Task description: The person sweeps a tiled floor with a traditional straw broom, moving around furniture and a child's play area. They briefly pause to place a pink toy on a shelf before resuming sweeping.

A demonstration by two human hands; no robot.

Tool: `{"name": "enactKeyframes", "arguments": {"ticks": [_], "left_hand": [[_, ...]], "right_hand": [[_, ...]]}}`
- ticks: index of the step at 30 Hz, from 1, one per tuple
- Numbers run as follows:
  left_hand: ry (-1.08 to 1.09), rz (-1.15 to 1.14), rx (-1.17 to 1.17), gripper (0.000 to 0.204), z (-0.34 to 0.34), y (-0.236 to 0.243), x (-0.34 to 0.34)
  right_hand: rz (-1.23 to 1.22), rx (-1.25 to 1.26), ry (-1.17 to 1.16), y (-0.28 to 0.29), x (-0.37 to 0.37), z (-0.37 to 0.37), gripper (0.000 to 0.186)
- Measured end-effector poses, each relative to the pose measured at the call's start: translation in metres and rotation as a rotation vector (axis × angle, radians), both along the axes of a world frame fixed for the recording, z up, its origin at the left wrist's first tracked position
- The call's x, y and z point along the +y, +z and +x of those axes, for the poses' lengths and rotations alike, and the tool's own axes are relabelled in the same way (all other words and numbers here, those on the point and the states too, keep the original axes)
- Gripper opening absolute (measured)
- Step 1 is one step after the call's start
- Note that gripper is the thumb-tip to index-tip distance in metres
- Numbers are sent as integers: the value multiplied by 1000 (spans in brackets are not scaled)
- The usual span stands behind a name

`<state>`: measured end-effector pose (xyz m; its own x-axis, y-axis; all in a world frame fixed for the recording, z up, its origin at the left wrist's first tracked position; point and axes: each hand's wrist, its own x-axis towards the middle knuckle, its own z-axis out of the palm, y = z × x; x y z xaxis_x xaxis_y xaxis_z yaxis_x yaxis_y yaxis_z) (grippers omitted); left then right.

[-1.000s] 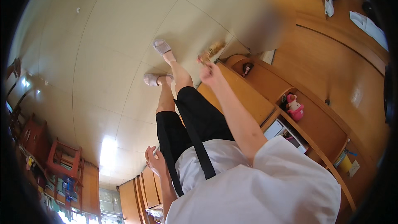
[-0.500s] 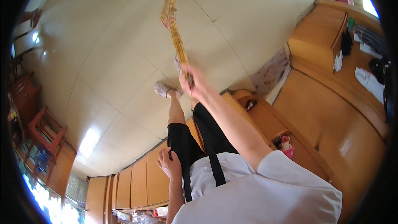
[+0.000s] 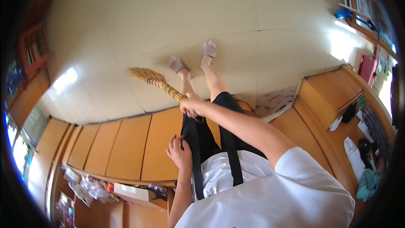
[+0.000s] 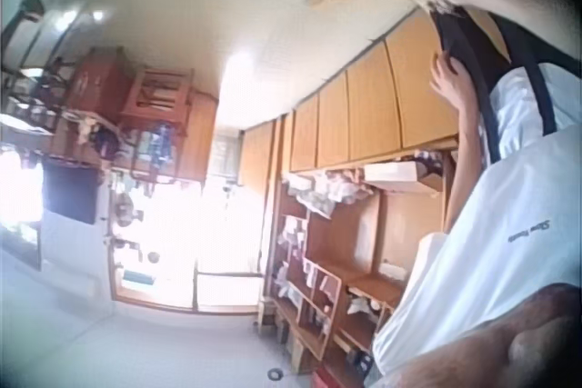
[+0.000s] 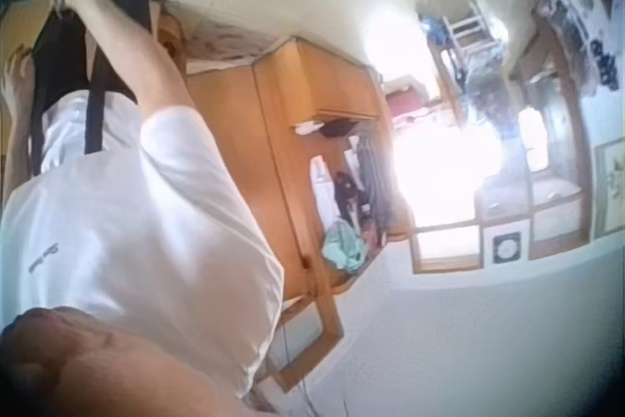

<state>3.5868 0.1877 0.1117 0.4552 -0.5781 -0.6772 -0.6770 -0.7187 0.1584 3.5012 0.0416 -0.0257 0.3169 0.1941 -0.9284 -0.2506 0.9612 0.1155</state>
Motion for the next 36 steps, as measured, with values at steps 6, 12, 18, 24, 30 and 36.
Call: {"name": "enactKeyframes", "arguments": {"ticks": [6,12,18,24,30,36], "left_hand": [[200,17,-22,18,1,5,20],[332,-81,20,16,-15,-6,18],[441,-232,48,16,-20,2,-11],[451,-222,59,16,7,-1,-29],[401,-214,52,16,56,-11,-41],[436,-172,76,16,105,-14,-52]], "right_hand": [[-199,-90,-76,-49,-107,-26,16],[-154,175,-277,-37,-216,-124,18],[-298,98,-147,8,-195,-80,16],[-137,-161,24,-3,-129,54,22],[-262,-320,60,-72,-132,161,13],[240,57,-318,-48,-269,89,20]]}}
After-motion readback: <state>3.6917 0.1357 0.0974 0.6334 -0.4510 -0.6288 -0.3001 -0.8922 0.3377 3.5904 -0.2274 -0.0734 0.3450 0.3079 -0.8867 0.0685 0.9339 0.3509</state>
